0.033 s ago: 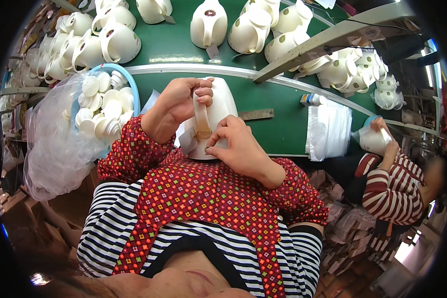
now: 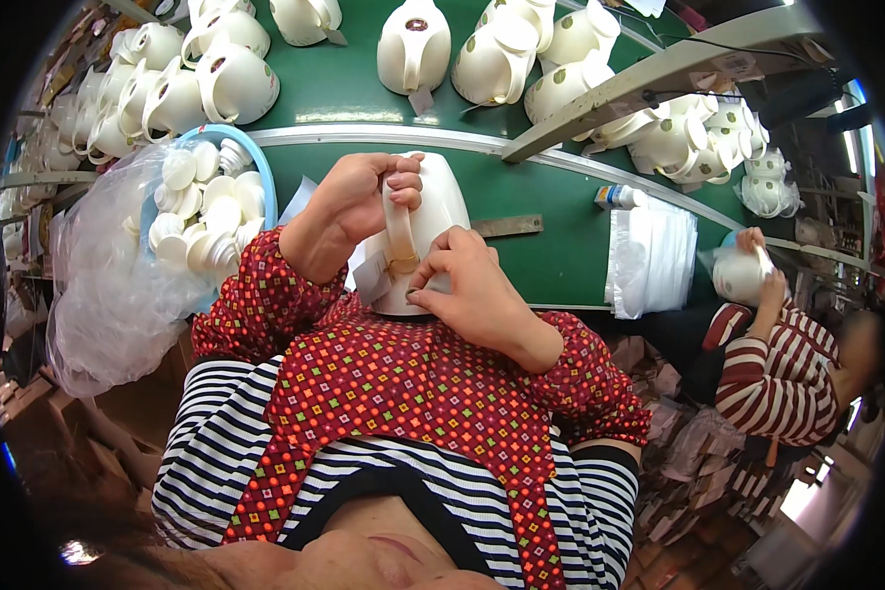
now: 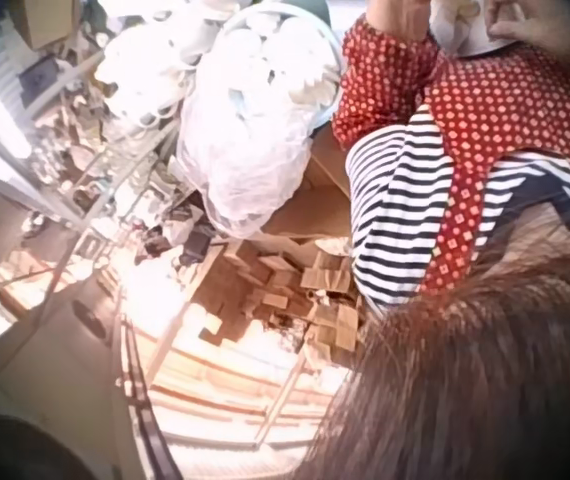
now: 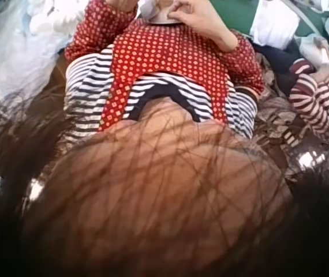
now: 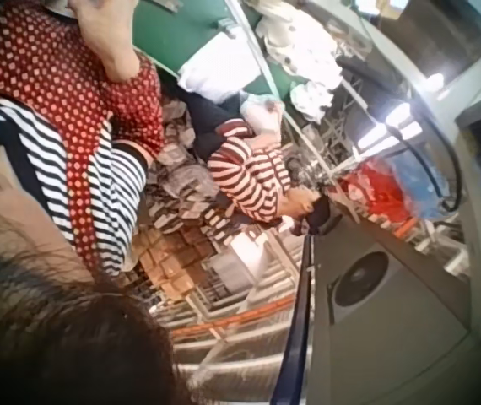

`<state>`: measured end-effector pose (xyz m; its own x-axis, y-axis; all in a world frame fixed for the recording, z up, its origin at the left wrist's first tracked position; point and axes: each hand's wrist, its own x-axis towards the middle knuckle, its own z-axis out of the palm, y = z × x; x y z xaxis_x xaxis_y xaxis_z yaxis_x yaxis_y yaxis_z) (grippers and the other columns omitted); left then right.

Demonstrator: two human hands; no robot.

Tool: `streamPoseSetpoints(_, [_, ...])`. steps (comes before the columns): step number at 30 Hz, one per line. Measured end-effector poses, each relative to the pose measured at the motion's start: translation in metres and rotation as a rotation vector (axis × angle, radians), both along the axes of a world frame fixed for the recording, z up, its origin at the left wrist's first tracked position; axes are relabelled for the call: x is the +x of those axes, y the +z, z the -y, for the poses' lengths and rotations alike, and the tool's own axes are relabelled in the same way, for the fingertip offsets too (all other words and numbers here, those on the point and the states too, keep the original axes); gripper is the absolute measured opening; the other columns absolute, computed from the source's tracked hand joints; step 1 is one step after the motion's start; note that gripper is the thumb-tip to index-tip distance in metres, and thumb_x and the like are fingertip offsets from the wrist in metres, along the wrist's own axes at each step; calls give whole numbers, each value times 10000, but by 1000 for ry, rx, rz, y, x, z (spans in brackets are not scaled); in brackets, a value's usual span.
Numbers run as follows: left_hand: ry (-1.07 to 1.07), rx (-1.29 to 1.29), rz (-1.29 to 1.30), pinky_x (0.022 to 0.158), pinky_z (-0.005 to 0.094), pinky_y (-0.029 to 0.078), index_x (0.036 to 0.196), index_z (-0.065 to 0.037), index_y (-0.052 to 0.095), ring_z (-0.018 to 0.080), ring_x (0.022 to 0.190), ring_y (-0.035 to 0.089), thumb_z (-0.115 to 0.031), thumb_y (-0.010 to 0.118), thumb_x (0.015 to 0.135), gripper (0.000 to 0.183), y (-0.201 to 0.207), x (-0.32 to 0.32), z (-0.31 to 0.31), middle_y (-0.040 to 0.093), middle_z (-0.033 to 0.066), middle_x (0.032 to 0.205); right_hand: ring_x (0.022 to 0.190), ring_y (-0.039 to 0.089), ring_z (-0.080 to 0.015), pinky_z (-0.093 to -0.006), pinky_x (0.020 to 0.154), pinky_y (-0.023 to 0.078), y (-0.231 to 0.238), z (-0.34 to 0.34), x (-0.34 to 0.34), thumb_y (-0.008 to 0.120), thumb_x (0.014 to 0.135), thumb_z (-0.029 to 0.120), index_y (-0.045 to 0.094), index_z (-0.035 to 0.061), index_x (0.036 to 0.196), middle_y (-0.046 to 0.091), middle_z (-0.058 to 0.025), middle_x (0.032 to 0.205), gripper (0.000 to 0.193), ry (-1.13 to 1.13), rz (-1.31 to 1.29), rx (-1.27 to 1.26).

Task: The person repeatedly picks white plastic pitchers from a conveyor belt, peels small stickers from a roll, and applies them to the pitcher bodies. The person also picks white plastic lids from a nearby basin and places them onto the pitchers. Finished units are returned to the belt.

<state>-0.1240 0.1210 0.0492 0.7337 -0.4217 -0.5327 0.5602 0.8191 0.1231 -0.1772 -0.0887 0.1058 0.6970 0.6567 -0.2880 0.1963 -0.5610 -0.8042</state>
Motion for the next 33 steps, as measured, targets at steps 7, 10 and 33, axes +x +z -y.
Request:
streamPoseSetpoints(7, [32,33,-27,579,251,388,1223,40,422,97,671,398,3,364,1049,187,1,1,0,443,21,848,1119,527,-288,-409,1002,379,-7,-7,-5,845,758,136,746,88,847,555,-88,1066,141,-6,111,-42])
streamPoseSetpoints(10, [47,39,-33,578,253,388,1223,38,422,99,671,400,3,362,1047,189,2,1,1,452,24,853,1084,528,-268,-401,984,380,-13,-8,-5,861,735,134,729,86,848,545,-74,1048,180,30,235,-67])
streamPoseSetpoints(33, [125,156,360,738,301,443,1395,21,502,147,803,495,-121,474,1086,342,-28,18,-32,514,2,909,1421,341,-516,-601,1171,302,-85,16,7,942,665,391,69,109,1652,201,-306,1606,1348,-187,374,-155])
